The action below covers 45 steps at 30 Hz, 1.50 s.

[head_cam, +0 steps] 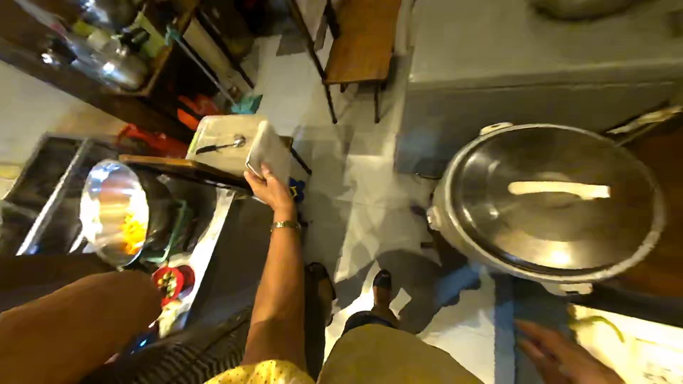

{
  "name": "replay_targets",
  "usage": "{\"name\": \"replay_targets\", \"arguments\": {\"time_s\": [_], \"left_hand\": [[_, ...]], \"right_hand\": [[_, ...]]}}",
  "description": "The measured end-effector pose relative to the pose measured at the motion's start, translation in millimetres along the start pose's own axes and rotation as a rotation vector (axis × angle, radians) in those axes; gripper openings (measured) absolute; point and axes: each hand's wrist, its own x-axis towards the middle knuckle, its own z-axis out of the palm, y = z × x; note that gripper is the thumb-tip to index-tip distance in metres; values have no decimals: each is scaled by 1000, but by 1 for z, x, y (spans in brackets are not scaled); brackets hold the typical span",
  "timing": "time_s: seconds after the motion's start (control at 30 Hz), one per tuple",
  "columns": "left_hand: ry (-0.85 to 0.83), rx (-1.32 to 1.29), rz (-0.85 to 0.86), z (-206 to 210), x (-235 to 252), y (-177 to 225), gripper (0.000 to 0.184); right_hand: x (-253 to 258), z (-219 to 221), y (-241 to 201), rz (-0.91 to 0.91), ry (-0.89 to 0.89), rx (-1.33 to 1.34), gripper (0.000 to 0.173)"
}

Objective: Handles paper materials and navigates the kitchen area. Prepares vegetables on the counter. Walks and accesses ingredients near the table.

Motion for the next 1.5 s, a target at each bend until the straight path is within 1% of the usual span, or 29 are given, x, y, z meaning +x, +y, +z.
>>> {"name": "replay_targets", "arguments": {"time_s": [0.03, 0.07, 0.1, 0.13, 0.2, 0.27, 0.3, 0.37, 0.4, 0.43, 0.53, 0.57, 0.6, 0.63, 0.67, 0.77, 0.8, 0.87, 0.9, 0.97, 1.0, 1.07, 1.1, 1.2, 1.27, 1.33, 1.37, 1.43, 1.5], "left_hand": [[-143, -111, 8, 14, -23, -8, 47], [-317, -210, -38, 28, -53, -6, 48], [-500, -306, -130, 39, -86, 4, 47], [-672, -383, -241, 46, -119, 18, 47], [-947, -496, -475, 56, -181, 47, 47], [-1121, -602, -652, 68, -239, 65, 42], [-1186, -641, -721, 71, -267, 73, 39], [-1319, -629, -803, 65, -322, 89, 36], [-1394, -605, -828, 59, -347, 94, 35], [-1476, -582, -852, 52, -370, 98, 34], [-1677, -478, -862, 31, -433, 104, 32], [-1736, -463, -872, 24, -450, 107, 33], [-1783, -453, -898, 18, -466, 111, 33], [-1811, -432, -930, 12, -481, 116, 32], [-1827, -402, -967, 6, -496, 122, 32], [-1846, -275, -1103, -13, -543, 137, 31], [-1868, -235, -1155, -21, -558, 140, 30], [-1939, -189, -1266, -36, -588, 137, 29], [-1976, -165, -1282, -45, -602, 134, 28], [-2045, -105, -1276, -63, -629, 127, 26], [-2079, -77, -1311, -74, -640, 125, 27], [-2140, -16, -1424, -92, -658, 119, 32], [-2156, 29, -1456, -101, -667, 117, 33], [-2201, 215, -1447, -127, -687, 116, 39], [-2230, 323, -1416, -142, -695, 117, 42], [-2268, 409, -1298, -155, -701, 124, 44], [-2305, 427, -1267, -161, -702, 127, 46], [-2384, 442, -1329, -166, -704, 125, 49], [-2417, 489, -1461, -166, -708, 118, 50]], "right_hand": [[3, 2, 6, -29, 71, 62, 38], [8, 4, 9, -49, 148, 120, 36], [14, 6, 11, -75, 229, 158, 35], [18, 2, 10, -59, 261, 230, 33], [17, -10, 6, 24, 298, 453, 38], [7, -20, 8, 120, 385, 767, 46], [-2, -22, 12, 133, 430, 918, 53], [-28, -24, 26, 61, 520, 1137, 69], [-44, -22, 34, -9, 578, 1187, 75], [-60, -20, 41, -69, 647, 1220, 74], [-111, -13, 55, -138, 936, 1275, 27], [-129, -11, 58, -147, 1015, 1270, 19], [-146, -9, 62, -162, 1087, 1267, 17], [-163, -6, 66, -183, 1150, 1266, 22], [-179, -2, 70, -220, 1190, 1279, 35], [-222, 7, 81, -429, 1232, 1417, 87], [-234, 11, 86, -485, 1238, 1434, 99], [-256, 21, 92, -501, 1294, 1408, 105], [-266, 25, 91, -448, 1337, 1347, 104], [-286, 35, 85, -276, 1457, 1113, 90], [-295, 39, 81, -195, 1516, 995, 79], [-310, 48, 75, -80, 1628, 834, 71], [-317, 53, 74, -42, 1679, 787, 66], [-335, 66, 75, 37, 1813, 718, 37], [-347, 74, 74, 82, 1855, 686, 26], [-357, 81, 70, 118, 1902, 646, 19], [-361, 84, 67, 136, 1923, 630, 18], [-369, 88, 62, 149, 1951, 640, 18], [-375, 92, 57, 124, 1986, 740, 22]]}}
